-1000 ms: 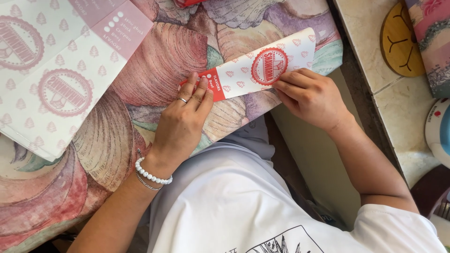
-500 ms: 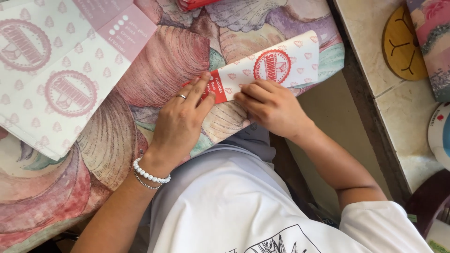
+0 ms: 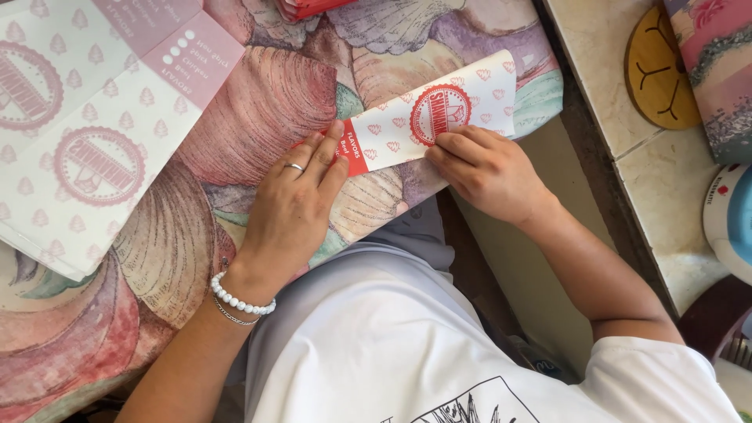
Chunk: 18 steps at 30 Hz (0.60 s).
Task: Folding printed paper sheets into bags and organizing them into stacks on a workspace.
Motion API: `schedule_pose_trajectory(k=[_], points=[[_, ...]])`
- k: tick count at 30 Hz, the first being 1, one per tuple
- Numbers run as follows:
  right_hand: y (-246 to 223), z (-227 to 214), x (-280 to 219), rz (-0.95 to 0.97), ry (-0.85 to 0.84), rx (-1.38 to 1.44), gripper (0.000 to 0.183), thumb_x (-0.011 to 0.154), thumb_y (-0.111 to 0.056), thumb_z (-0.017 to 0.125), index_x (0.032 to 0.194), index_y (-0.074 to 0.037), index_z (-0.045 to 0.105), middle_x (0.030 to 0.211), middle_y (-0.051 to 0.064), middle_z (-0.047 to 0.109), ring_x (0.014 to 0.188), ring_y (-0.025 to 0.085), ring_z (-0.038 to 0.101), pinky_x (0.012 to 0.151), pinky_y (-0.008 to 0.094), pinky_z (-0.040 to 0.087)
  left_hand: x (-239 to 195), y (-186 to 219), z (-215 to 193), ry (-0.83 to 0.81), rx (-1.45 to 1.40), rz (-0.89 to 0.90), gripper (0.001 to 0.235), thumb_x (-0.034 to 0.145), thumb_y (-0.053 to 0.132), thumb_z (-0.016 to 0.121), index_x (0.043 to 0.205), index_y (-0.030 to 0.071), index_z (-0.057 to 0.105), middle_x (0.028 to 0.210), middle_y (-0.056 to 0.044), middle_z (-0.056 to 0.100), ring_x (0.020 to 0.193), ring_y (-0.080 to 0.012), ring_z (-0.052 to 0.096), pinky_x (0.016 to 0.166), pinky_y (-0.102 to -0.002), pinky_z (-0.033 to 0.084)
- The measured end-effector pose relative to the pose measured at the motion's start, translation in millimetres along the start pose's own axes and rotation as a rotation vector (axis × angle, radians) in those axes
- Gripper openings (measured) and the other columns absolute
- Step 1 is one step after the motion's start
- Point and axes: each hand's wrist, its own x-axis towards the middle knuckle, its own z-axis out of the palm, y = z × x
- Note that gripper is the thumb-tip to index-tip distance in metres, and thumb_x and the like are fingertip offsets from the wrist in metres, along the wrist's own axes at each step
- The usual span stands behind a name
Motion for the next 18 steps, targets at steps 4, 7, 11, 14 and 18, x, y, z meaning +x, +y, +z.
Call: schedule_pose_trajectory(k=[4,7,11,14,18], points=[[-5.1,-13.3,23.8,0.066,-0.026,0.103,0.008,0.098,-0.004,0.070,0.104,-0.002,0.075,0.092,0.010,0.067,0.085,0.028,0.070,0.078,0.035,0.058,2.4,3.9,2.1,-0.026,0.049,-0.009,0.024,0.099,0.004,0.051,0.122,0.004,0.060,0.151,-0.021,0.055,0.129,-0.0328,0.060,0.106,-0.043,0.047],[-13.5,-2.1,49.3,0.112,-0.018,0.061,0.022,0.094,0.000,0.070,0.115,-0.001,0.076,0.082,0.011,0.065,0.079,0.028,0.069,0.073,0.036,0.058,6.9,5.0,0.8,-0.048,0.078,-0.018,0.022,0.099,0.006,0.050,0.119,0.004,0.058,0.149,-0.020,0.056,0.127,-0.0324,0.061,0.104,-0.042,0.047],[-22.3,34.6,74.6,0.081,0.022,0.041,0.025,0.090,-0.010,0.070,0.114,-0.007,0.076,0.074,0.008,0.063,0.072,0.026,0.068,0.065,0.035,0.056,8.9,7.3,-3.9,-0.068,0.086,-0.030,0.017,0.097,0.008,0.049,0.111,0.006,0.057,0.147,-0.020,0.057,0.124,-0.0327,0.061,0.099,-0.042,0.047],[-14.2,41.1,78.7,0.099,0.023,0.021,0.023,0.088,-0.013,0.071,0.109,-0.010,0.078,0.071,0.005,0.062,0.070,0.024,0.067,0.063,0.035,0.054,9.3,5.1,-2.2,-0.067,0.067,-0.028,0.016,0.097,0.008,0.047,0.111,0.007,0.056,0.147,-0.021,0.056,0.125,-0.0333,0.060,0.098,-0.042,0.047],[16.0,30.6,60.7,0.163,-0.031,0.020,0.023,0.088,-0.011,0.068,0.107,-0.014,0.080,0.070,0.003,0.061,0.070,0.024,0.066,0.063,0.035,0.053,3.6,1.1,2.1,-0.047,0.017,-0.007,0.019,0.100,0.007,0.046,0.117,0.006,0.056,0.151,-0.022,0.053,0.128,-0.0335,0.059,0.100,-0.042,0.045]])
